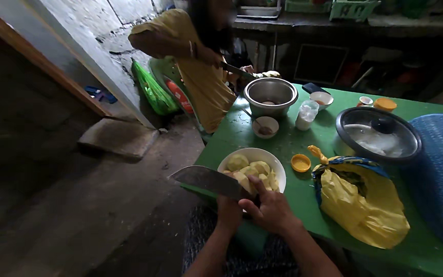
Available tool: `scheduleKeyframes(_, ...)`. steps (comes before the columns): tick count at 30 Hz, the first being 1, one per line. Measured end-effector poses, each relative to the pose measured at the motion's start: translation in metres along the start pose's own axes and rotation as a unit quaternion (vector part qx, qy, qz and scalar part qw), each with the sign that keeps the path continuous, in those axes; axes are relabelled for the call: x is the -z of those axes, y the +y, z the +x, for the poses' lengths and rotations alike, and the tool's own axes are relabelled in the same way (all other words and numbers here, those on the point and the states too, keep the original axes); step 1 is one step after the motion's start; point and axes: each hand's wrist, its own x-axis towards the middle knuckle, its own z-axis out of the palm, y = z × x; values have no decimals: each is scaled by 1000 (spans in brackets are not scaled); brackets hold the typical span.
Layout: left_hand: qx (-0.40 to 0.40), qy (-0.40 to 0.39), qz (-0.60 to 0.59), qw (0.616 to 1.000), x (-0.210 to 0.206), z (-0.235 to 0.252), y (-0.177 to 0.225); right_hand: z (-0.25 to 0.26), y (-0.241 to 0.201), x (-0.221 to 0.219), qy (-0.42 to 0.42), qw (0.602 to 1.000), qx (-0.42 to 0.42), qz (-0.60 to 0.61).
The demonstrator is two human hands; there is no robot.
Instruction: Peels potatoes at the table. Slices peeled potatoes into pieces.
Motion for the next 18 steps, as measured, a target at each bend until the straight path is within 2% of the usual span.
scheduleKeyframes(1,7,1,-6,1000,1,-1,1,1,0,0,-3,1000,-1,-4)
scheduleKeyframes(5,-58,40,120,990,-3,-7,-3,3,-3,-4,8,1000,-4,20)
scheduleKeyframes(7,-59,31,113,991,0,-7,-5,3,-3,-5,11,1000,0,12)
scheduleKeyframes(10,35,3,3,999,4,-3,-1,3,0,-5,15,1000,-4,-12)
scheduleKeyframes(11,38,7,2,999,2,-2,1,3,-1,-4,5,1000,-14,-1)
scheduleKeyframes(13,-30,23,108,993,-1,-4,1,5,-5,-3,-16,998,-43,31)
scheduleKeyframes(15,-61,27,167,984,-1,-4,-3,4,-9,-4,-20,997,-59,40)
scheduleKeyframes(18,-29,2,136,990,8,-3,1,2,-8,-4,1,999,-37,-3)
